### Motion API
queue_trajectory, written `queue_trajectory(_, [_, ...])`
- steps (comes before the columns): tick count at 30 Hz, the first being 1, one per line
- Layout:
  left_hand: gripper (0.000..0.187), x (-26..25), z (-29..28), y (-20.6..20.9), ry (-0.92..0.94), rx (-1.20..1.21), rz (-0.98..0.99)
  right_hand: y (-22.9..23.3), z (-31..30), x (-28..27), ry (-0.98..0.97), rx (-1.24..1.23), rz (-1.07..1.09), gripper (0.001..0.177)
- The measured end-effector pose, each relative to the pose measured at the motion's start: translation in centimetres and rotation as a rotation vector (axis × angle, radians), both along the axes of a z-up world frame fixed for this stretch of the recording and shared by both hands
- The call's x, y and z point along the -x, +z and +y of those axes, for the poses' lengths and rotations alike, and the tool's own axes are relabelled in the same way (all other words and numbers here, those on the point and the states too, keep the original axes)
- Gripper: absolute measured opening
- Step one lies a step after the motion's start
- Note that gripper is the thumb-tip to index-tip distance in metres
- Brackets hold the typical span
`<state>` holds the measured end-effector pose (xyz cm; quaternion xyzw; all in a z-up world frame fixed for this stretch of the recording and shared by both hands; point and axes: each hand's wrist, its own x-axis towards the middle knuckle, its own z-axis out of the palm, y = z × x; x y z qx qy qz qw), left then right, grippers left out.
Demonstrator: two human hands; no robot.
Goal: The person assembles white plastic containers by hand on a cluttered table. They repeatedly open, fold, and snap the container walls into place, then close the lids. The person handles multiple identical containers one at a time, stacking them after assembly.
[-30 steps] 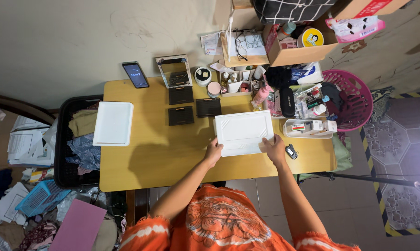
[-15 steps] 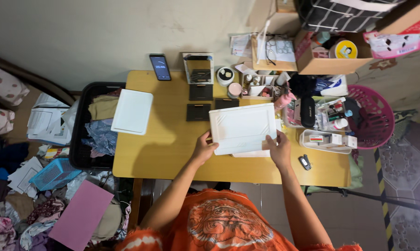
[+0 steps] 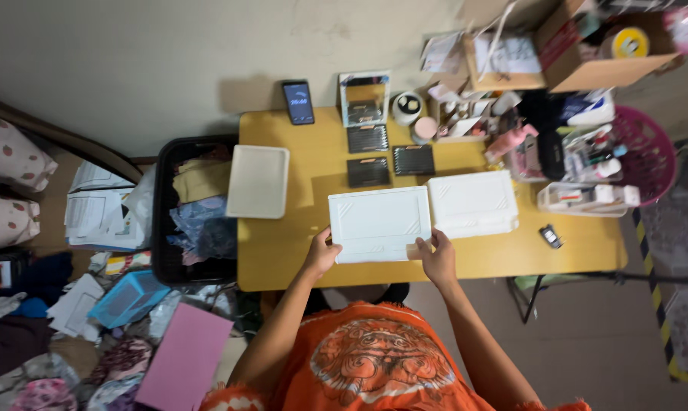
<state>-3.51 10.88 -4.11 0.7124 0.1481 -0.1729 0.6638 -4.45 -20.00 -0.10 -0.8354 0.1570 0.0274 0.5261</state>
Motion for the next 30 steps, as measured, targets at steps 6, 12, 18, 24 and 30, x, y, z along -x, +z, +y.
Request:
queue_trajectory(6, [0.045, 2.6, 6.2, -6.2, -0.055, -0.091, 0.057, -5.8, 6.7, 2.9, -0.008, -0.018, 0.003, 0.043])
queue_trajectory(12, [0.050, 3.9, 7.2, -10.5, -0.036, -0.175, 0.178, -11.0, 8.5, 4.1, -0.046, 0.002, 0.157, 0.045])
queue_trajectory(18, [0.057, 3.8, 6.1, -12.9, -0.035, -0.237, 0.158, -13.5, 7.9, 3.1, -0.020, -0.024, 0.149, 0.045])
queue_trajectory(24, [0.056, 3.6, 4.8, -14.3, -0.081, -0.368, 0.100, -14.3, 7.0, 2.2, 0.005, -0.009, 0.145, 0.040])
queue_trajectory(30, [0.060, 3.1, 3.9, -14.9, -0.070, -0.418, 0.092, -14.7, 6.4, 2.0, 0.033, 0.104, 0.169, 0.037])
